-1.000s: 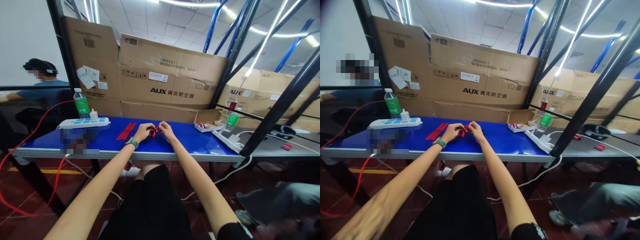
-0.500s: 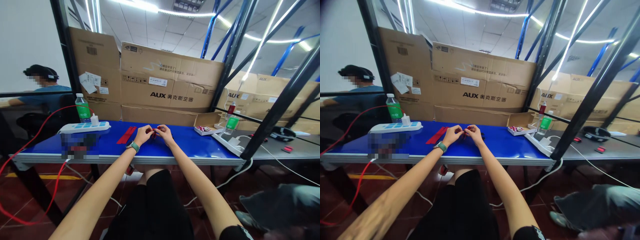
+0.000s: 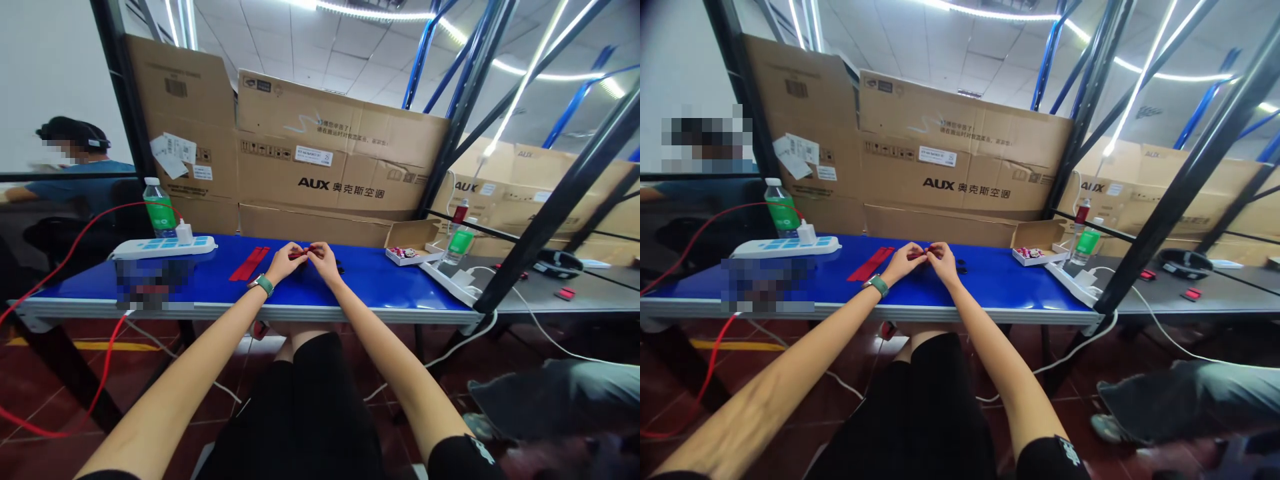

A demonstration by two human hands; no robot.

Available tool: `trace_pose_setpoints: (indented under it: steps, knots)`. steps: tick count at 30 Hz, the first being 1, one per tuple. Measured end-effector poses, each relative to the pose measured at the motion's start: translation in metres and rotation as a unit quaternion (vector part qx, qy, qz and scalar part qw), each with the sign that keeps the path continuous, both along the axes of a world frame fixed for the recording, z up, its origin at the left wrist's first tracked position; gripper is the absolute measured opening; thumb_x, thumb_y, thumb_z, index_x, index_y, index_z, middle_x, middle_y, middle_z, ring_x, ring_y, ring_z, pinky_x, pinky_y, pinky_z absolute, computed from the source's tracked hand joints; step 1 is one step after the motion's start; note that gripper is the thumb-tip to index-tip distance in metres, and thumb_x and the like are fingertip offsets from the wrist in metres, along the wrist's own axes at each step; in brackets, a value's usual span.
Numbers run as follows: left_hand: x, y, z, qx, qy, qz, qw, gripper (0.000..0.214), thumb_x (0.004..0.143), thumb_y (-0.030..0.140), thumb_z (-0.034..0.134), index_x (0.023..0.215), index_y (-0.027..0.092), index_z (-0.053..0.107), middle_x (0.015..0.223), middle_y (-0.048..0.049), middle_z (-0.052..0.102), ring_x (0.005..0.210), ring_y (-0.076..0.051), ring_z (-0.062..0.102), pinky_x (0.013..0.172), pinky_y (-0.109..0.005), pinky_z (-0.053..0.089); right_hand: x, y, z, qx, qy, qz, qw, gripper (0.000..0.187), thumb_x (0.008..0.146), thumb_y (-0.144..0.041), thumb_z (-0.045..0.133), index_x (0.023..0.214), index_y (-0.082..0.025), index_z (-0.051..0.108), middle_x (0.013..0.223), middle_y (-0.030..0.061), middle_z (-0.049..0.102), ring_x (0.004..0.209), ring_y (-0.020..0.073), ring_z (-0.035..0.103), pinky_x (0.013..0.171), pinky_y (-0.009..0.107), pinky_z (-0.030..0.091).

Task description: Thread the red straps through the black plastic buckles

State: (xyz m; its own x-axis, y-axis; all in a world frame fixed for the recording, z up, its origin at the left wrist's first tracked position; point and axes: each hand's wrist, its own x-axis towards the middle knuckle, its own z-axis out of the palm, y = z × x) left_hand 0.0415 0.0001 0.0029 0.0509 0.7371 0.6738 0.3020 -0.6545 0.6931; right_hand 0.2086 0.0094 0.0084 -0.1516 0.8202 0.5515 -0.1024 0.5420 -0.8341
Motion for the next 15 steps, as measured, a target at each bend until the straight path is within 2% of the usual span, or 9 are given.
trace_pose_setpoints:
  steps: [3, 7, 12, 15]
  knots:
    - [0.001, -0.001, -0.001, 0.001, 0.001, 0.006, 1.000, 0.029, 0.076, 0.040, 0.076, 0.091, 0.020, 0.060, 0.094, -0.0059, 0.074, 0.091, -0.023, 0.073, 0.087, -0.037, 0.056, 0.000, 0.008, -0.005, -0.008, 0.015, -0.023, 1.000, 0.042, 0.079, -0.036, 0.065, 0.112, -0.026, 0.041, 0.098, 0.0025, 0.066, 0.096, 0.0183, 0.066, 0.094, 0.037, 0.053]
    - [0.002, -0.001, -0.003, -0.008, 0.012, 0.015, 1.000, 0.030, 0.076, 0.039, 0.077, 0.093, 0.021, 0.060, 0.092, -0.0058, 0.074, 0.089, -0.022, 0.073, 0.085, -0.036, 0.056, -0.002, 0.017, -0.011, -0.039, 0.028, -0.019, 0.999, 0.038, 0.082, -0.033, 0.057, 0.113, -0.026, 0.035, 0.096, 0.0005, 0.060, 0.092, 0.0160, 0.064, 0.088, 0.034, 0.054]
    - [-0.002, 0.006, -0.004, -0.015, -0.022, 0.024, 0.999, 0.032, 0.078, 0.043, 0.075, 0.095, 0.019, 0.064, 0.097, -0.0088, 0.076, 0.092, -0.024, 0.073, 0.087, -0.037, 0.057, -0.006, 0.014, -0.012, -0.026, 0.035, 0.045, 0.998, 0.041, 0.082, -0.036, 0.063, 0.110, -0.028, 0.034, 0.102, 0.0009, 0.062, 0.092, 0.0156, 0.064, 0.084, 0.032, 0.056]
    - [-0.004, 0.008, -0.003, 0.001, -0.016, 0.050, 0.999, 0.027, 0.082, 0.042, 0.072, 0.096, 0.019, 0.069, 0.098, -0.0089, 0.077, 0.093, -0.024, 0.073, 0.088, -0.037, 0.057, -0.007, 0.013, -0.011, -0.011, 0.026, 0.046, 0.999, 0.042, 0.080, -0.039, 0.066, 0.106, -0.028, 0.035, 0.104, 0.0017, 0.063, 0.092, 0.0157, 0.064, 0.085, 0.033, 0.056]
